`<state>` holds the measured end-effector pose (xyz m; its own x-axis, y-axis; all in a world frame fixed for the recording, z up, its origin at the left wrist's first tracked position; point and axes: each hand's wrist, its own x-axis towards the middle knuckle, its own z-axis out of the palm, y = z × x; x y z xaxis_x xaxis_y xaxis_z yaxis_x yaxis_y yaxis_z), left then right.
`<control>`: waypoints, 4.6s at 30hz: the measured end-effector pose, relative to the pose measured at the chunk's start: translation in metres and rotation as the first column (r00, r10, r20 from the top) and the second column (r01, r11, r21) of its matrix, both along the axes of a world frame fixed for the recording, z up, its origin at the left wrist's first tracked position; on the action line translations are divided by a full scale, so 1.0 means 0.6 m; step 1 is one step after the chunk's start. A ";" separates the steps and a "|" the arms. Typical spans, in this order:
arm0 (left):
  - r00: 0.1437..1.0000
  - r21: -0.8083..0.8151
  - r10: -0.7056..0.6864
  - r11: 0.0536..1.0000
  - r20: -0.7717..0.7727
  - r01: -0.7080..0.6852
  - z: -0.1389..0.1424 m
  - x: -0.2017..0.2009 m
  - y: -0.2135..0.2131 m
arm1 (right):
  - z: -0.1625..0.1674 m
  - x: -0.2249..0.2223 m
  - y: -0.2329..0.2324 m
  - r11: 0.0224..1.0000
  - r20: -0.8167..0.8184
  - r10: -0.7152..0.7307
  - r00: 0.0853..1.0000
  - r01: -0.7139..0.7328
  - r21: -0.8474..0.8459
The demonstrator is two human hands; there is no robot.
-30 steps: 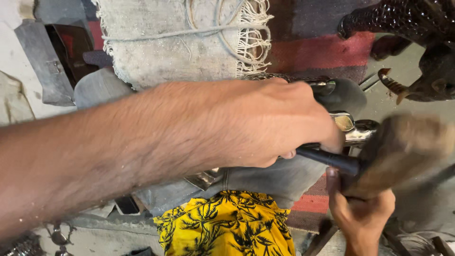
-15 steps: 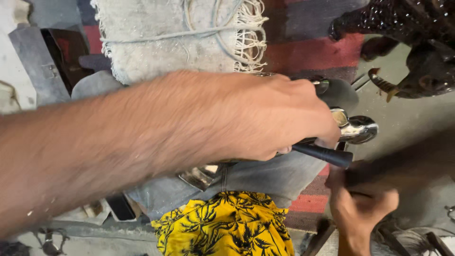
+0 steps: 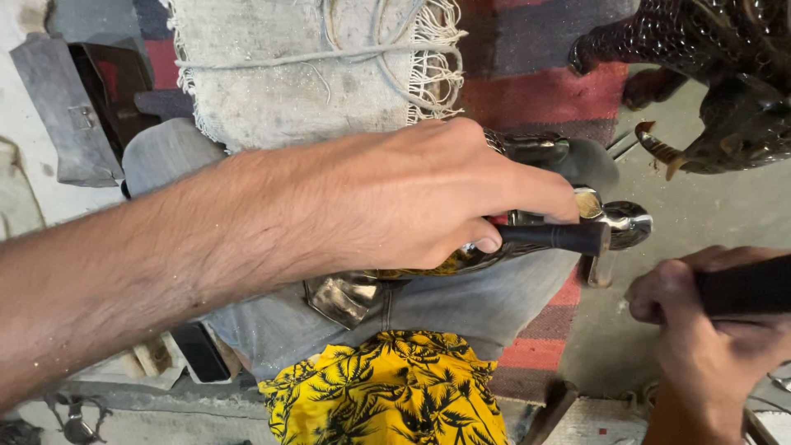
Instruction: The person sits on the floor with a silver metal elephant figurine on their lap and hammers a punch tool against its surface using a wooden mallet, repositioning the punch repeatedly to work different spots on the figurine's body.
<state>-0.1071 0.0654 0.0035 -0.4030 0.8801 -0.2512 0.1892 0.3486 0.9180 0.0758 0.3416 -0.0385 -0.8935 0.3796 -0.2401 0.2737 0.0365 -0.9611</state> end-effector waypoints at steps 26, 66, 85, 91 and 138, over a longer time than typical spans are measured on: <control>0.826 0.055 0.534 0.844 -0.178 -0.534 0.023 0.099 -0.032 | 0.061 -0.183 0.016 0.619 0.264 0.579 0.771 -0.627 0.473; 0.961 -0.033 0.245 0.967 -0.130 -0.251 0.025 0.045 -0.009 | 0.045 -0.110 0.008 0.936 0.163 0.242 0.957 -0.274 0.219; 0.991 -0.143 -0.126 0.983 -0.050 0.117 0.004 0.015 0.008 | -0.045 0.062 -0.037 0.862 0.153 0.120 0.981 -0.179 0.474; 0.948 0.110 -0.157 0.975 -0.276 0.194 0.032 -0.004 0.003 | -0.085 0.112 -0.078 0.929 0.017 0.027 1.000 -0.031 0.369; 0.915 0.122 0.341 0.939 -0.216 -0.321 0.000 0.075 -0.044 | 0.023 -0.145 0.041 0.674 0.509 0.414 0.755 -0.630 0.386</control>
